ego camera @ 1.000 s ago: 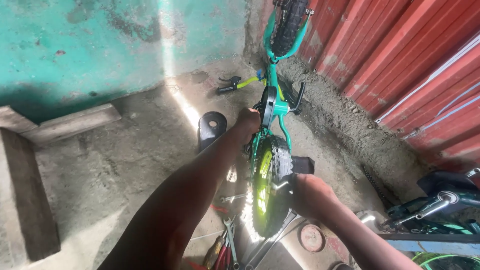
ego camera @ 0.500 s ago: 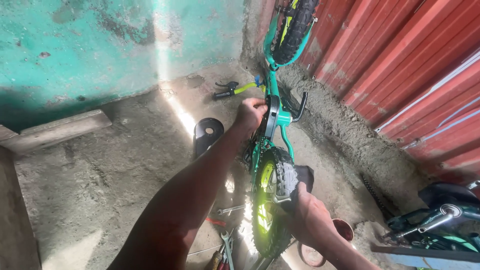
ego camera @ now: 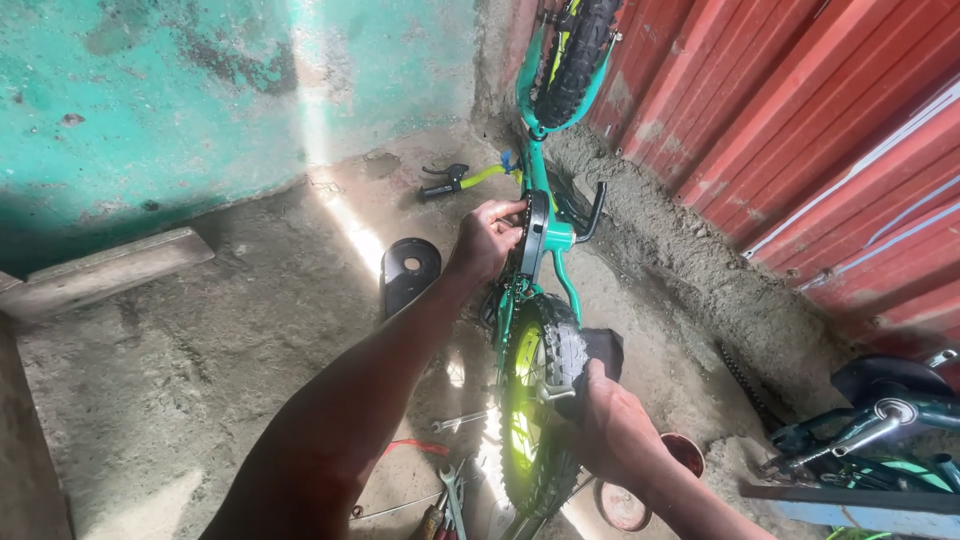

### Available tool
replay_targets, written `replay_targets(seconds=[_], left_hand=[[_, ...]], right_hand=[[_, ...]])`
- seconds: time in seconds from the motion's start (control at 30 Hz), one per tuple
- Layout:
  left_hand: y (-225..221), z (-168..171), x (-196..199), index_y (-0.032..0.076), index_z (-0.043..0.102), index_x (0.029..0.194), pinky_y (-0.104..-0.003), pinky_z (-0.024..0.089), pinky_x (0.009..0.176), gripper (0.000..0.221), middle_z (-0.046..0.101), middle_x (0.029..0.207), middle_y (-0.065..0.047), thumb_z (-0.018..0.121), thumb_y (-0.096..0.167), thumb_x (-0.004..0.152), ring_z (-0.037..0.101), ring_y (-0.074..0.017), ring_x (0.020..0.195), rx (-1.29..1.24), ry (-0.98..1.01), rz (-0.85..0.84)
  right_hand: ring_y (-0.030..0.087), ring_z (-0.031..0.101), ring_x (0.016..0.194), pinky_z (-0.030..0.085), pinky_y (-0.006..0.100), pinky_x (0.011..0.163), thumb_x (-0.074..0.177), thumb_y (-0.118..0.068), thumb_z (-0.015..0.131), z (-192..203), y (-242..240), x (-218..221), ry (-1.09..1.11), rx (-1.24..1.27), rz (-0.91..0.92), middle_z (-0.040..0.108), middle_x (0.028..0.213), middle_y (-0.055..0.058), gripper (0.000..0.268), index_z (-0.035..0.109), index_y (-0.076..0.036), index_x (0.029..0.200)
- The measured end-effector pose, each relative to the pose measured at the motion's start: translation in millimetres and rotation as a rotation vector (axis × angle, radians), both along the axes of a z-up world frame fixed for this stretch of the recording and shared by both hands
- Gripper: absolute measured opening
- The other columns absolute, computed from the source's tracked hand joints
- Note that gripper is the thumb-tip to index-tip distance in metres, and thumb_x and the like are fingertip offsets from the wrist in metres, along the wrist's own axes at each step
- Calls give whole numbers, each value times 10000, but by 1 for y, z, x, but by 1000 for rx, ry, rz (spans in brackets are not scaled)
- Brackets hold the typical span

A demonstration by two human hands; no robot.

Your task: The person is installing and securing a chain guard on a small green bicycle, using their hands to align it and a wrench to tighten the fasteners.

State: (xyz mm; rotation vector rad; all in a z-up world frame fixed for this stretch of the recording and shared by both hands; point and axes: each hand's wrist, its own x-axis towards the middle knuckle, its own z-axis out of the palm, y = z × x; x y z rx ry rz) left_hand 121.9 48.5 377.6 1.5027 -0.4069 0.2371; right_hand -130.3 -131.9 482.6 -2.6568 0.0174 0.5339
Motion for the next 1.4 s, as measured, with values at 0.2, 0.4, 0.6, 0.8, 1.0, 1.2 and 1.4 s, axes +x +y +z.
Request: replay_targets(seconds=[0.2,0.4,0.6,0.8,1.0,1.2,1.4], left_hand=[[5,18,-7,-55,658,1276,-252,494,689,447,583,982,-78,560,-53,840,554,-145,792,171,-92,-85],[11,22,-7,-78,574,1398,-242,537,676,501,641,1040,-83,575,-34,899,601,-124,771,160,22,-181],[9,12,3,-99,597,1372,-232,532,673,498,657,1005,-97,625,-2,884,595,-121,749,115,32,-161],[8,26,1,-103,592,1381,-228,508,561,481,698,893,-106,572,-12,908,566,-91,657,118,183,-166],[7,19,1,-87,672,1303,-206,513,602,435,708,934,-84,668,-38,871,563,-86,677,-8,171,-109],[2,59,-23,-104,688,1264,-222,495,598,412,753,989,-111,685,26,873,567,-85,669,-27,323,-42],[2,46,-12,-116,674,1210,-256,543,628,321,701,948,-163,646,-103,890,598,-142,714,-316,478,-150]], right_hand=[[260,766,931,636,393,822,807,-307,783,4,0,-1,63,12,-44,748,1001,104,489,427,-62,1036],[275,761,947,620,414,835,881,-491,738,-1,-2,1,-14,4,6,758,1034,107,563,433,-52,1056],[263,738,1021,636,395,876,819,-263,730,10,4,1,96,-29,-43,717,1103,97,500,424,-65,1162],[251,734,1001,648,373,865,828,-199,729,12,4,2,108,6,-14,706,1083,109,411,434,-69,1083],[268,740,1007,658,388,851,849,-238,723,15,5,2,88,25,0,709,1093,129,424,428,-63,1097],[263,731,1069,655,389,905,866,-271,722,18,6,1,167,25,-61,700,1158,123,472,423,-64,1167],[245,739,997,676,352,867,887,-224,739,12,4,6,138,-17,13,693,1093,123,386,424,-77,1055]])
